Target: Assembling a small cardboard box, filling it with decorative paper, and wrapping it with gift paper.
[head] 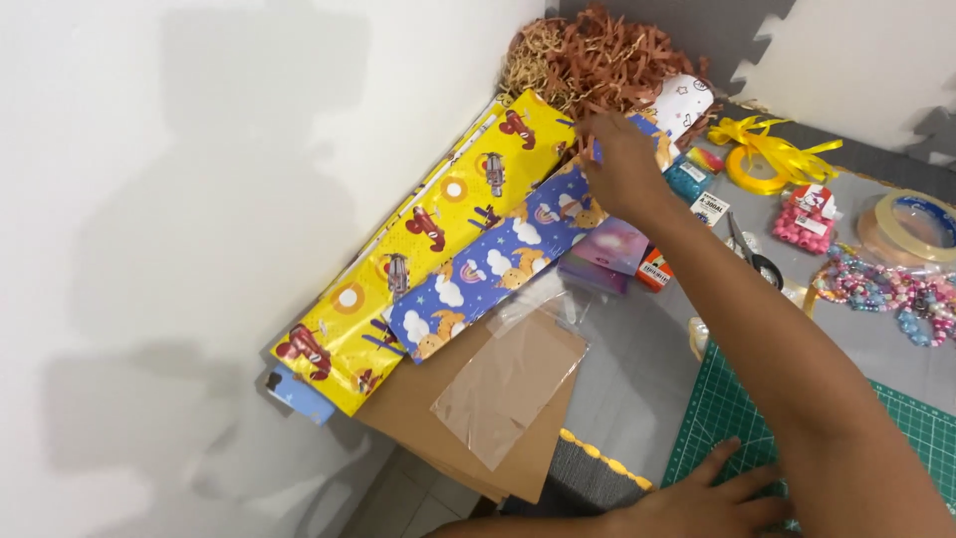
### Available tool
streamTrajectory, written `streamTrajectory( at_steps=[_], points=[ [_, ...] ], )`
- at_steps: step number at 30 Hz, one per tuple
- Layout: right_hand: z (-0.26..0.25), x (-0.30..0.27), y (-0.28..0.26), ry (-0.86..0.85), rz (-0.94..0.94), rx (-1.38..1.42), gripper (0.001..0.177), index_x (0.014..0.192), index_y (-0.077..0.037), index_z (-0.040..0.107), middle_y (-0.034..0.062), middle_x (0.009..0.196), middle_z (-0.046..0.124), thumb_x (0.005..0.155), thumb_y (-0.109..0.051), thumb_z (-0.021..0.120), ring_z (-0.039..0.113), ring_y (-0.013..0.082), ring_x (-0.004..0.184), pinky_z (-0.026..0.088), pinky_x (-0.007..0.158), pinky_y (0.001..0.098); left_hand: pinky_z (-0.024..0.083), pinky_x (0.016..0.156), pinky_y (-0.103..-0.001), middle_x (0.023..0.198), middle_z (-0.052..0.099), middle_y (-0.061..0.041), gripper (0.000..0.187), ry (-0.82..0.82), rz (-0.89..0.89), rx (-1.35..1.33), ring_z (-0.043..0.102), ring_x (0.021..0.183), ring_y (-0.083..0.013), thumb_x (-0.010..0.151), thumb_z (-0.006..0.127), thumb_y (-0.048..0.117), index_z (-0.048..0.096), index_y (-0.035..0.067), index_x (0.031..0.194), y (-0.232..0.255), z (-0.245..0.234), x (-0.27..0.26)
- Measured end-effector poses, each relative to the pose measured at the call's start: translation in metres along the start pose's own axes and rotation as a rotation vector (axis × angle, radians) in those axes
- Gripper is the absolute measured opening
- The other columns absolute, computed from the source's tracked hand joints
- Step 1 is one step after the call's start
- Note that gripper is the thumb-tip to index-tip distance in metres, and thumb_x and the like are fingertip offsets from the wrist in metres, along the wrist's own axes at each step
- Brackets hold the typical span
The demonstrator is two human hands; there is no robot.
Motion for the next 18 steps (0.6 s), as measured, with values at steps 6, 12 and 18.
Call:
streamTrajectory(
  at_steps=[6,12,18],
  points=[
    [0.005,-0.07,-0.09,-0.296,-0.216,0.062,0.043,0.12,-0.016,0.093,0.0067,0.136,0.083,0.089,-0.046,0.1,0.068,0.0283,0.135,0.034,0.123,0.0606,0.05,0.15,-0.062,0.17,0.073,-0.008,0.044,0.227,-0.01,0.054,0.067,0.176,-0.0338,0.128,0.055,0.036,0.071,0.015,0.163,0.022,-0.03,-0.018],
    [0.084,-0.125,-0.164,-0.244,-0.85,-0.193,0.045,0.136,-0.01,0.085,0.0078,0.139,0.082,0.103,-0.041,0.084,0.067,0.0314,0.135,0.038,0.123,0.0582,0.052,0.136,-0.057,0.155,0.074,-0.012,0.029,0.388,0.053,0.037,0.073,0.149,-0.035,0.132,0.051,0.023,0.076,0.009,0.137,0.063,-0.101,-0.026],
    [0.051,-0.112,-0.18,-0.127,-0.742,-0.142,0.014,0.092,-0.016,0.086,-0.0006,0.073,0.071,0.105,-0.012,0.088,0.062,0.0231,0.077,0.046,0.095,0.0536,0.053,0.137,-0.053,0.16,0.076,-0.002,0.037,0.504,-0.071,-0.166,0.08,0.154,-0.0311,0.137,0.048,0.046,0.073,0.024,0.153,0.081,-0.136,-0.062]
  ],
)
Point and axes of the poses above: each hand's wrist, its own x-axis towards the middle knuckle, its own z-axis out of the palm, y = z × x, the point moved 10 cm from there along x, towards the middle knuckle
